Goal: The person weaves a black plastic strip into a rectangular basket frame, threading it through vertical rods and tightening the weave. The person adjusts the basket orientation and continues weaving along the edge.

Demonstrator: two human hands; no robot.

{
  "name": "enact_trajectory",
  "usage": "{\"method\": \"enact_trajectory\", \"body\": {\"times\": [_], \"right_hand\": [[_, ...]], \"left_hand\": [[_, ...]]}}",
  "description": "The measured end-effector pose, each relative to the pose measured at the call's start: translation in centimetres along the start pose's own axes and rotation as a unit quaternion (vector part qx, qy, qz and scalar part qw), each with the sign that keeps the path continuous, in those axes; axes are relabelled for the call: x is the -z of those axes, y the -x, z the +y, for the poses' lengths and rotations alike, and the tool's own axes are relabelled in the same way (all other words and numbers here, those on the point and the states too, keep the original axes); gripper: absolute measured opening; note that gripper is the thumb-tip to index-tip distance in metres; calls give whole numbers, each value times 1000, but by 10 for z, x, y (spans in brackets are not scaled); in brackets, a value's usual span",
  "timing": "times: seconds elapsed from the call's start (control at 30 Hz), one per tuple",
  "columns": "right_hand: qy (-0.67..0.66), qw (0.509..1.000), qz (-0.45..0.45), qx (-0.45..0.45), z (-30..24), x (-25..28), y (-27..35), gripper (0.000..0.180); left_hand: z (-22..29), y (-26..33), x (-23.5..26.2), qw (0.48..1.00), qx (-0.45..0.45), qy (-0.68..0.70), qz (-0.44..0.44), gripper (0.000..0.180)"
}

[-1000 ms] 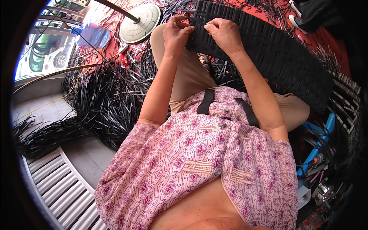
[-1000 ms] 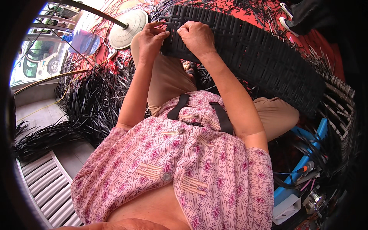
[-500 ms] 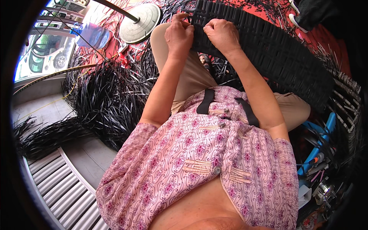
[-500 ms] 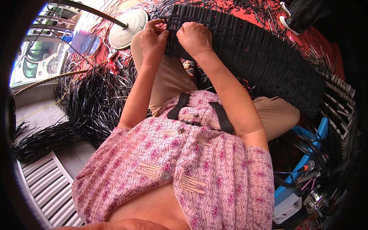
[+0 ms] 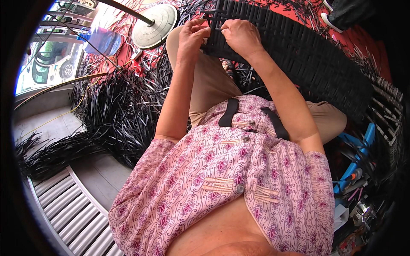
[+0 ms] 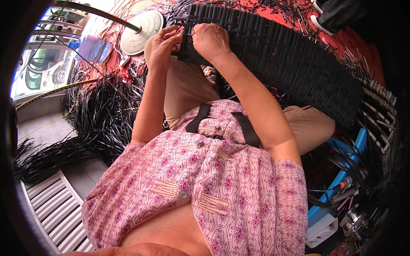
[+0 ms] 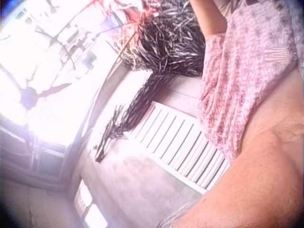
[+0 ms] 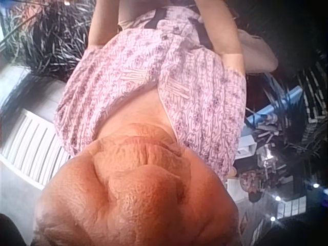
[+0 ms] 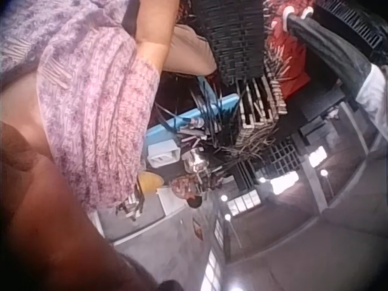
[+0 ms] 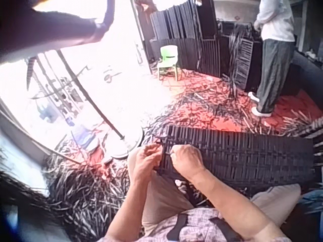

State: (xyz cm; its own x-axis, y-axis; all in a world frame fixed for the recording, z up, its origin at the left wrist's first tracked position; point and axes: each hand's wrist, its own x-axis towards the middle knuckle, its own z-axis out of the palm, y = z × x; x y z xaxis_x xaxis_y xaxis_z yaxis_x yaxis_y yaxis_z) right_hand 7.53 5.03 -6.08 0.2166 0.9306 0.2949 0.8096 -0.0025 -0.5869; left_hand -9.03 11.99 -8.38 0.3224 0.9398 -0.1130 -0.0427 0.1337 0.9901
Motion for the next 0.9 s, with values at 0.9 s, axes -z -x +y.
{"method": "enact_trajectory", "body": {"times": [0.9], "right_hand": [[116,970,83,197,20,1,55,63]], "left_hand": [[19,-101,155,976,-140,-124,111,39]]}}
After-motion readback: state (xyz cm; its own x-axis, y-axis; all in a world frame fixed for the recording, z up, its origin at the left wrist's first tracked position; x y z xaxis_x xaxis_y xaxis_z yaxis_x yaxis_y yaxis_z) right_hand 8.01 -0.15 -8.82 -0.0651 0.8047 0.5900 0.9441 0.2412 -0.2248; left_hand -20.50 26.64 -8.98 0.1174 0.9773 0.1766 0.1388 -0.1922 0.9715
